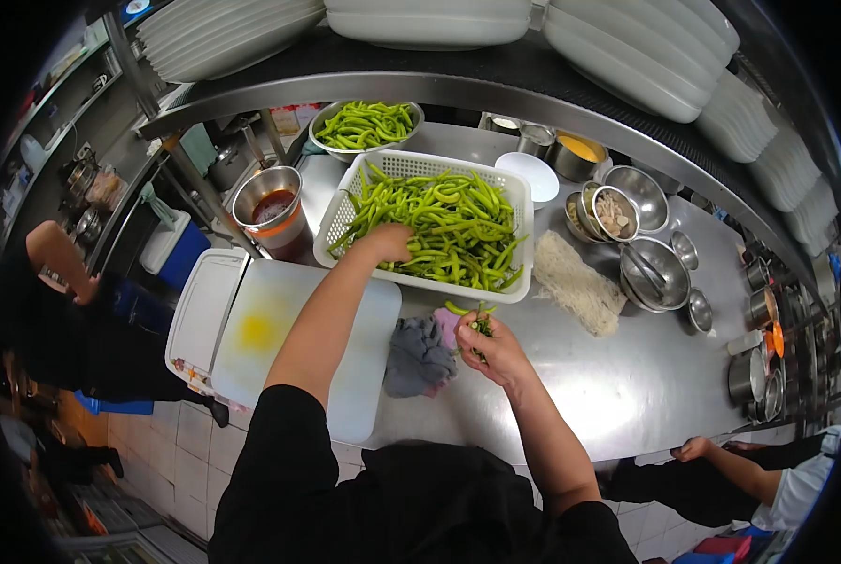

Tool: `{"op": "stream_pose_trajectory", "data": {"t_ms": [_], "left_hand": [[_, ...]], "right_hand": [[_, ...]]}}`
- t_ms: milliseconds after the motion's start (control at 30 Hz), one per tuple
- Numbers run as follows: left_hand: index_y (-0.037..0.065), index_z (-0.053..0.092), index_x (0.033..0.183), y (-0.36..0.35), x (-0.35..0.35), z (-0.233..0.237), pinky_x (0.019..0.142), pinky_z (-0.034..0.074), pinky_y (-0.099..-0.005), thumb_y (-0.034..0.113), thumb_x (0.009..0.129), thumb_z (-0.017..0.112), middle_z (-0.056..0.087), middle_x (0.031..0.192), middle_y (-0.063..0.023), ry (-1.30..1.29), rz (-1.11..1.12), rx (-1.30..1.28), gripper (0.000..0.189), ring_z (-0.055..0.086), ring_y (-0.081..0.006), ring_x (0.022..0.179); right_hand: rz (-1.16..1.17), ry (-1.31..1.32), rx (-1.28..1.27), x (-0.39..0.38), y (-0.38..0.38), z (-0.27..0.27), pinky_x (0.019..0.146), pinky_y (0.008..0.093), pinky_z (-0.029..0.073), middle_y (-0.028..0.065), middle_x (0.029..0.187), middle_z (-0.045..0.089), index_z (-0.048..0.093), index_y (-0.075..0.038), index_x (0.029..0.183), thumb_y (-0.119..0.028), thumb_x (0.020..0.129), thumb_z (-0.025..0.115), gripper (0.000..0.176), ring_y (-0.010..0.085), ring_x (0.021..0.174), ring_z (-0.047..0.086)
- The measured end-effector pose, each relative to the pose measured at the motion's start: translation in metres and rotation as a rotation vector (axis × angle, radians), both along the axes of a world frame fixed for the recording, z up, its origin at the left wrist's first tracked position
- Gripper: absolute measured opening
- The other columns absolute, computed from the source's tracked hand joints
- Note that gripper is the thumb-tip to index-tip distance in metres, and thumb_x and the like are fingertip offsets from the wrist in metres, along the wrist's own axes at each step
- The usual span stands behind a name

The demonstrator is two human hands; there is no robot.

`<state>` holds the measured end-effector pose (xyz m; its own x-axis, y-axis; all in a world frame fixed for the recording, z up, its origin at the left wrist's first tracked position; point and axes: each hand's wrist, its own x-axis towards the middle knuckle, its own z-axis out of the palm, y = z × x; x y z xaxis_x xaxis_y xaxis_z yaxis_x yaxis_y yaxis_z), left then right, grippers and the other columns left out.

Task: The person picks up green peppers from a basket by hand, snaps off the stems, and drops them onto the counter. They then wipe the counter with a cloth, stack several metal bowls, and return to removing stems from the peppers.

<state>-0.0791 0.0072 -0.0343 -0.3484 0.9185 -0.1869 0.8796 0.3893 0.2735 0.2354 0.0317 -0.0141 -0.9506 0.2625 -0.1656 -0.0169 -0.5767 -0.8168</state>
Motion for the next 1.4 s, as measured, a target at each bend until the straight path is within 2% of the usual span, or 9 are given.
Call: {"op": "stream_pose_trajectory", "data": {"t_ms": [567, 867, 967, 1033, 1067, 1133, 1167, 1233, 1400], "left_hand": [[0.01, 0.061, 0.117, -0.009, 0.021, 0.01, 0.087, 0.049, -0.0403, 0.014, 0.069, 0.065, 0.064, 0.111, -0.0162, -0.059, 0.002, 0.095, 0.048, 0.061, -0.0328, 0.101], [0.011, 0.06, 0.121, -0.001, 0.004, 0.001, 0.09, 0.046, -0.0416, 0.022, 0.068, 0.07, 0.061, 0.113, -0.0186, -0.039, -0.047, 0.067, 0.055, 0.059, -0.0338, 0.103], [0.005, 0.059, 0.12, -0.006, 0.004, 0.021, 0.089, 0.047, -0.0403, 0.029, 0.07, 0.072, 0.061, 0.113, -0.0202, 0.005, -0.012, 0.199, 0.057, 0.059, -0.0332, 0.103], [-0.001, 0.061, 0.109, -0.015, 0.006, 0.047, 0.075, 0.051, -0.0358, 0.029, 0.076, 0.07, 0.065, 0.098, -0.0165, -0.357, 0.312, 0.473, 0.045, 0.064, -0.0266, 0.086], [-0.001, 0.061, 0.109, -0.02, 0.005, 0.051, 0.075, 0.051, -0.0358, 0.029, 0.076, 0.07, 0.065, 0.098, -0.0165, -0.362, 0.308, 0.469, 0.045, 0.064, -0.0266, 0.086], [0.001, 0.061, 0.096, -0.029, 0.004, 0.062, 0.058, 0.048, -0.028, 0.025, 0.082, 0.068, 0.063, 0.081, -0.0083, -0.949, 0.297, 0.665, 0.029, 0.06, -0.0165, 0.065], [0.001, 0.061, 0.096, -0.033, 0.008, 0.065, 0.058, 0.048, -0.028, 0.025, 0.082, 0.068, 0.063, 0.081, -0.0083, -0.95, 0.298, 0.664, 0.029, 0.06, -0.0165, 0.065], [0.006, 0.059, 0.092, -0.048, 0.035, 0.076, 0.049, 0.044, -0.023, 0.019, 0.085, 0.067, 0.058, 0.072, -0.0019, -1.267, 0.314, 0.733, 0.017, 0.054, -0.0099, 0.055], [0.004, 0.059, 0.096, -0.072, 0.078, 0.073, 0.05, 0.045, -0.0239, 0.014, 0.084, 0.066, 0.061, 0.074, -0.0037, -1.432, 0.398, 0.833, 0.017, 0.057, -0.0124, 0.057]], "right_hand": [[-0.058, 0.004, -0.009, -0.001, -0.005, -0.001, 0.037, 0.0214, 0.026, 0.0013, 0.071, 0.053, 0.056, -0.008, 0.093, -0.02, 0.09, 0.064, 0.015, 0.0082, 0.046, 0.041], [-0.134, -0.021, 0.024, 0.005, 0.005, 0.003, 0.037, 0.0213, 0.027, 0.0022, 0.069, 0.05, 0.053, -0.007, 0.092, -0.02, 0.09, 0.063, 0.016, 0.0084, 0.044, 0.039], [-0.159, -0.022, 0.036, 0.002, 0.006, 0.008, 0.037, 0.0213, 0.027, 0.0019, 0.069, 0.05, 0.054, -0.006, 0.092, -0.02, 0.09, 0.063, 0.017, 0.0082, 0.043, 0.038], [-0.176, -0.048, 0.076, -0.002, 0.007, 0.01, 0.037, 0.0211, 0.026, 0.0016, 0.069, 0.05, 0.055, -0.005, 0.094, -0.02, 0.09, 0.063, 0.017, 0.0078, 0.044, 0.038], [-0.186, -0.068, 0.118, -0.005, 0.008, 0.011, 0.038, 0.0209, 0.026, 0.0013, 0.068, 0.05, 0.056, -0.004, 0.096, -0.02, 0.09, 0.063, 0.018, 0.0075, 0.044, 0.038], [-0.195, -0.079, 0.16, -0.013, 0.009, 0.015, 0.038, 0.0208, 0.025, 0.0005, 0.068, 0.05, 0.057, -0.003, 0.099, -0.021, 0.09, 0.063, 0.02, 0.0068, 0.044, 0.037], [-0.199, -0.085, 0.202, -0.018, 0.009, 0.017, 0.038, 0.0207, 0.025, -0.0002, 0.067, 0.05, 0.058, -0.003, 0.102, -0.021, 0.09, 0.063, 0.023, 0.0061, 0.044, 0.036], [-0.197, -0.106, 0.255, -0.029, 0.006, 0.028, 0.041, 0.02, 0.027, -0.0013, 0.068, 0.05, 0.059, -0.004, 0.104, -0.024, 0.09, 0.063, 0.025, 0.0054, 0.048, 0.038], [-0.259, -0.119, 0.454, -0.061, -0.004, 0.023, 0.044, 0.0186, 0.028, -0.0037, 0.067, 0.049, 0.059, -0.006, 0.112, -0.026, 0.091, 0.062, 0.029, 0.0036, 0.052, 0.039]]}}
